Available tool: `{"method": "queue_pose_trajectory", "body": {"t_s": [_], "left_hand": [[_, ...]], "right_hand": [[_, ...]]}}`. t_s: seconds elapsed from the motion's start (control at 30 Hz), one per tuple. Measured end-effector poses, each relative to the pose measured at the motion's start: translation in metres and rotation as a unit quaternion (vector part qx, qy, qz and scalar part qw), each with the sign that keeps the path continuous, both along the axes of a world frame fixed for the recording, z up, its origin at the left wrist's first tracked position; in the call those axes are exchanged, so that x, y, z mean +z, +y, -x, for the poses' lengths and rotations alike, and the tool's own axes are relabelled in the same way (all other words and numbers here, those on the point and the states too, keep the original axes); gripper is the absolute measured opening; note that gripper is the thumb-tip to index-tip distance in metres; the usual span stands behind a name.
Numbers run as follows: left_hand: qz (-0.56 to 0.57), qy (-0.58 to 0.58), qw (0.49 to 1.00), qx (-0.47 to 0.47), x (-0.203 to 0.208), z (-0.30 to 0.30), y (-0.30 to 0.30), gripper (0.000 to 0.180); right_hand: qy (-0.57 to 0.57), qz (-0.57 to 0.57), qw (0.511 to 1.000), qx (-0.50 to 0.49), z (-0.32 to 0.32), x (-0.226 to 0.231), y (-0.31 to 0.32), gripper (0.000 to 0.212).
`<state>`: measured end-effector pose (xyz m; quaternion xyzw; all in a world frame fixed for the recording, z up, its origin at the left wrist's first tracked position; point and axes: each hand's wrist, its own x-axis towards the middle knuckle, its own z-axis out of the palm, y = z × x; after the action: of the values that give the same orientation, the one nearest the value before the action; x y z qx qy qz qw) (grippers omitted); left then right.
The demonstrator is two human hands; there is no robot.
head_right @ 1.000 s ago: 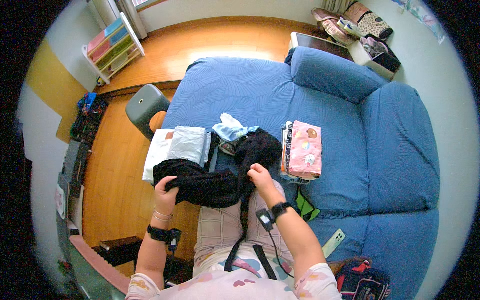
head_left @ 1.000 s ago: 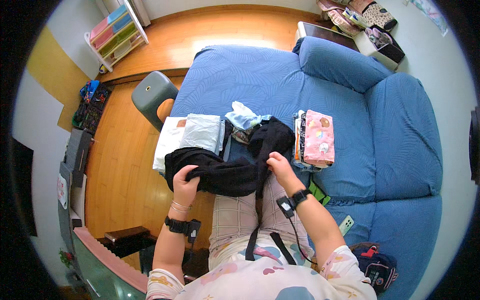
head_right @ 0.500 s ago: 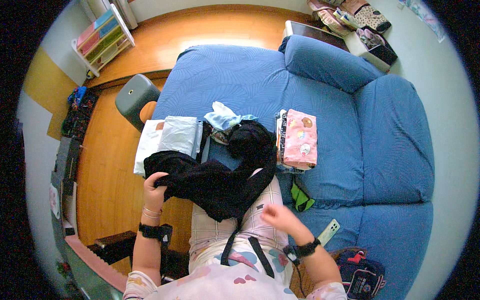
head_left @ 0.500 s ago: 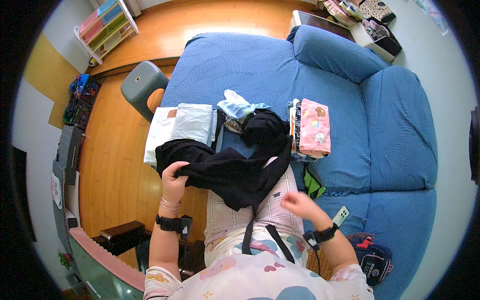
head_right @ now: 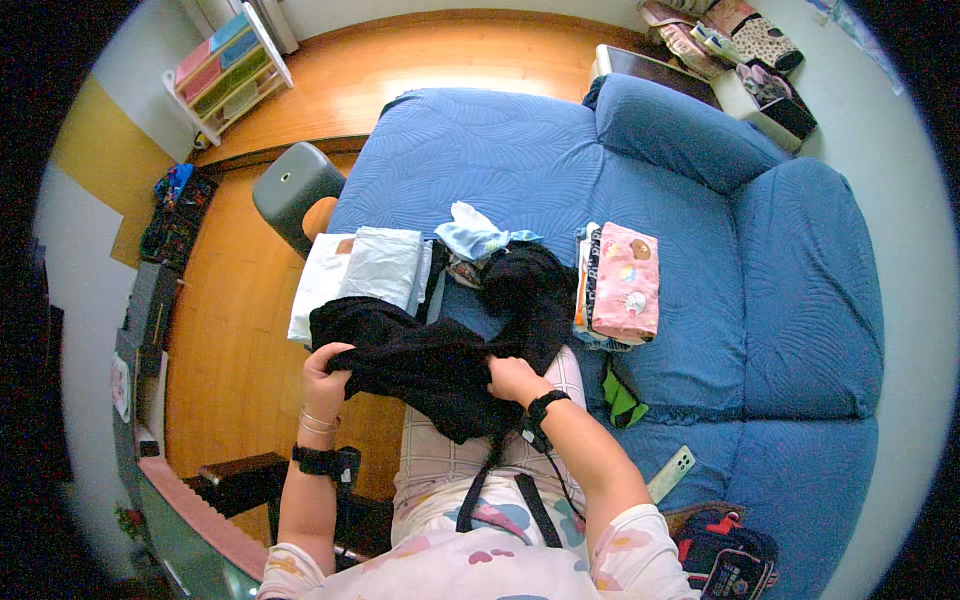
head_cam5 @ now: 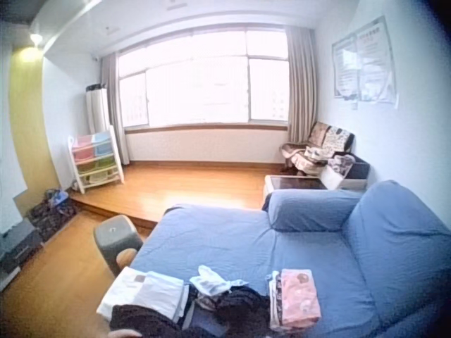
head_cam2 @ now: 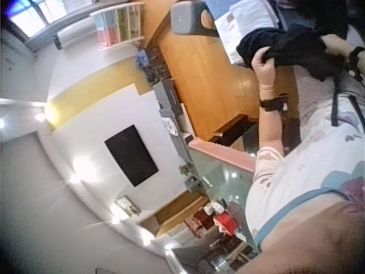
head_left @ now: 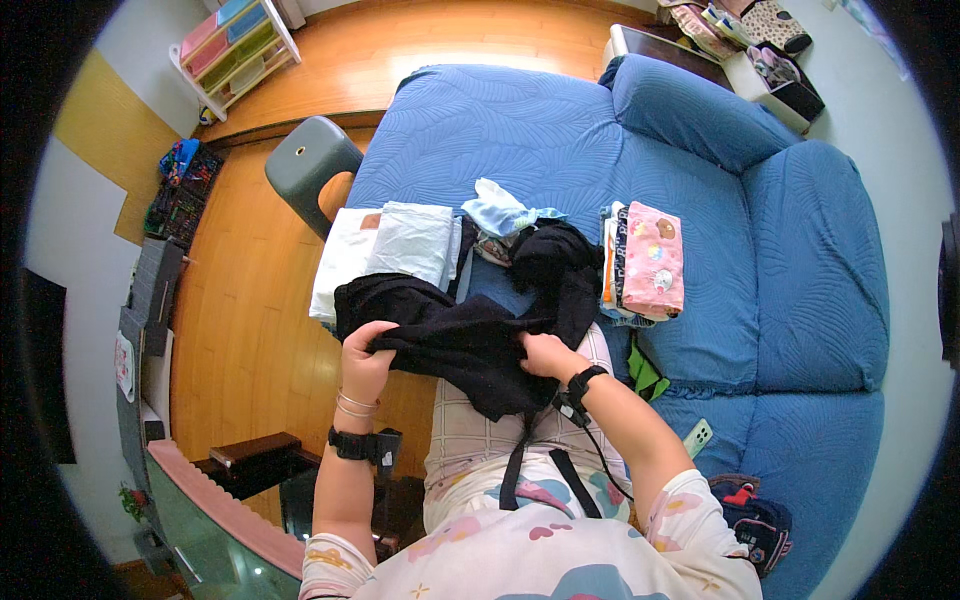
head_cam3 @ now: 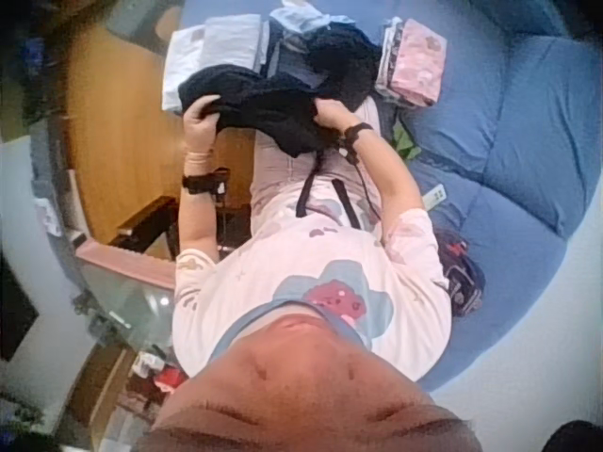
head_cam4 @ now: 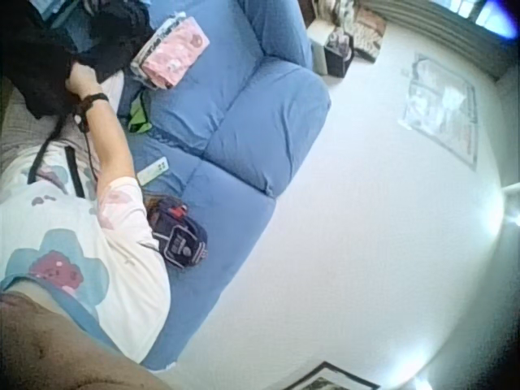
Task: The person folds multiple pieces of laundry including a black pair of pants, a pink patterned shirt, and a black shirt by hand while sitting down.
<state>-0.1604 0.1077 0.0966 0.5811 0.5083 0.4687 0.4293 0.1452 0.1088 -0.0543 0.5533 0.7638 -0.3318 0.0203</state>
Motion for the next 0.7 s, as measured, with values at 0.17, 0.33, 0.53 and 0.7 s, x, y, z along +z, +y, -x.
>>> {"method": "queue_pose_trajectory", "body": {"t_s": [0.17,0.33,0.53,0.7], "left_hand": [[-0.022,0.000,1.000,0.008,-0.006,0.003,0.002,0.022],[-0.017,-0.015,1.000,0.005,-0.011,0.009,0.004,0.023],[-0.005,-0.015,1.000,-0.010,-0.005,0.013,0.005,0.023],[-0.027,-0.005,1.000,0.010,0.004,0.016,0.007,0.023]], "right_hand": [[-0.007,-0.103,0.995,0.008,-0.005,0.008,-0.008,0.021],[0.023,-0.258,0.960,-0.110,-0.013,0.011,0.001,0.009],[0.050,-0.320,0.945,0.040,-0.023,-0.002,0.025,0.007],[0.118,-0.231,0.966,0.000,-0.027,0.015,0.027,0.009]]}}
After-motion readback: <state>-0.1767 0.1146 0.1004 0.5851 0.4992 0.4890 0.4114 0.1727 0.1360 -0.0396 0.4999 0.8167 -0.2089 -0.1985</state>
